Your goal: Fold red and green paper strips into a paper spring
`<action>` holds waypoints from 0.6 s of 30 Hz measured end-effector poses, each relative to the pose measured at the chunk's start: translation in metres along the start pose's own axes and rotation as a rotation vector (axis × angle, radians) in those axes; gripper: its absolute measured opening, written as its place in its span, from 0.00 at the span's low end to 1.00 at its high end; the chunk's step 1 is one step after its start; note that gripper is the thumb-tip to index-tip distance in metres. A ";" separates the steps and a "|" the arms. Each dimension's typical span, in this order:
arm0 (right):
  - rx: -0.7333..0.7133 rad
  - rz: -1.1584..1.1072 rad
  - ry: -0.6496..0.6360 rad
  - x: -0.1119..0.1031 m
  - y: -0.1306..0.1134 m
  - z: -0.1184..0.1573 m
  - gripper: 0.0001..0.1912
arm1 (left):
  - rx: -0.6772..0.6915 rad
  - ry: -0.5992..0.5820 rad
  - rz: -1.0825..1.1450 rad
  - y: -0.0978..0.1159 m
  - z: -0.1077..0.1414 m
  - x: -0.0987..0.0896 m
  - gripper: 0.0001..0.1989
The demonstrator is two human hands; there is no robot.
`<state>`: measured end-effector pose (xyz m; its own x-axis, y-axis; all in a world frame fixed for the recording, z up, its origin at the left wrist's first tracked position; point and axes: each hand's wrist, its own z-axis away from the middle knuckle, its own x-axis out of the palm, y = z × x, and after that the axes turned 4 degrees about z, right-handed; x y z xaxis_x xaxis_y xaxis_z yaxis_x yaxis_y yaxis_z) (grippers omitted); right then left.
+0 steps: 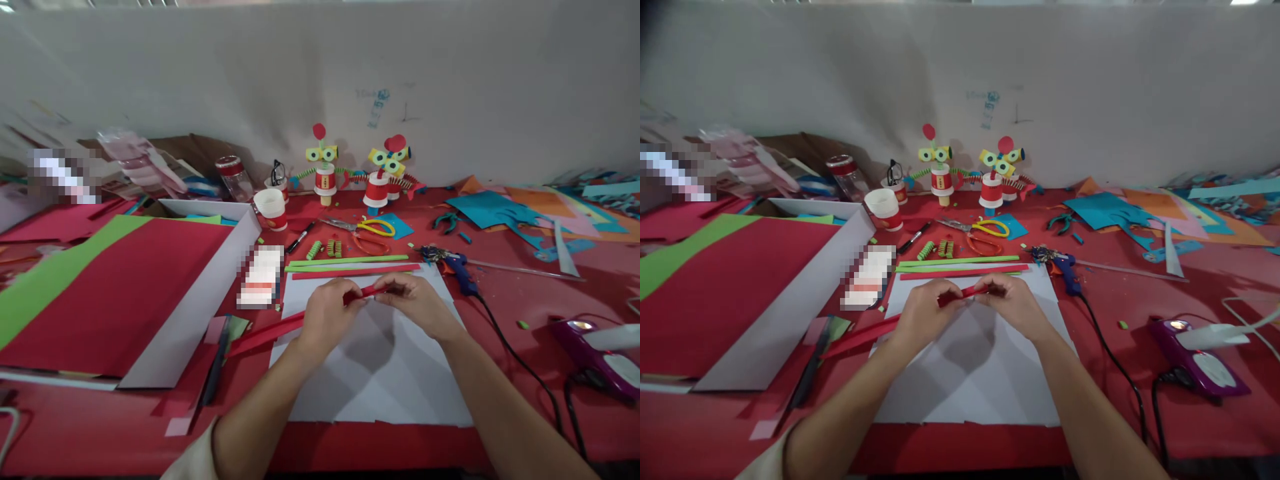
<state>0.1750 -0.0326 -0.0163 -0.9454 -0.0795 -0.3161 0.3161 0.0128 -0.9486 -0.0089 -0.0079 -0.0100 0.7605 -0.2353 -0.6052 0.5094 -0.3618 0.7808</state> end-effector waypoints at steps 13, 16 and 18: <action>0.025 -0.053 0.216 0.012 -0.001 -0.001 0.15 | -0.126 0.067 0.139 -0.001 0.001 0.003 0.09; 0.037 0.032 0.199 0.011 -0.001 -0.002 0.15 | -0.094 0.048 0.024 0.000 0.003 0.002 0.07; -0.018 0.115 0.173 0.010 0.000 -0.002 0.12 | -0.084 0.055 -0.049 0.002 0.004 0.001 0.08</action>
<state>0.1656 -0.0313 -0.0190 -0.9030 0.0955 -0.4189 0.4232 0.0297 -0.9056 -0.0085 -0.0121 -0.0101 0.7537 -0.1683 -0.6353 0.5767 -0.2943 0.7621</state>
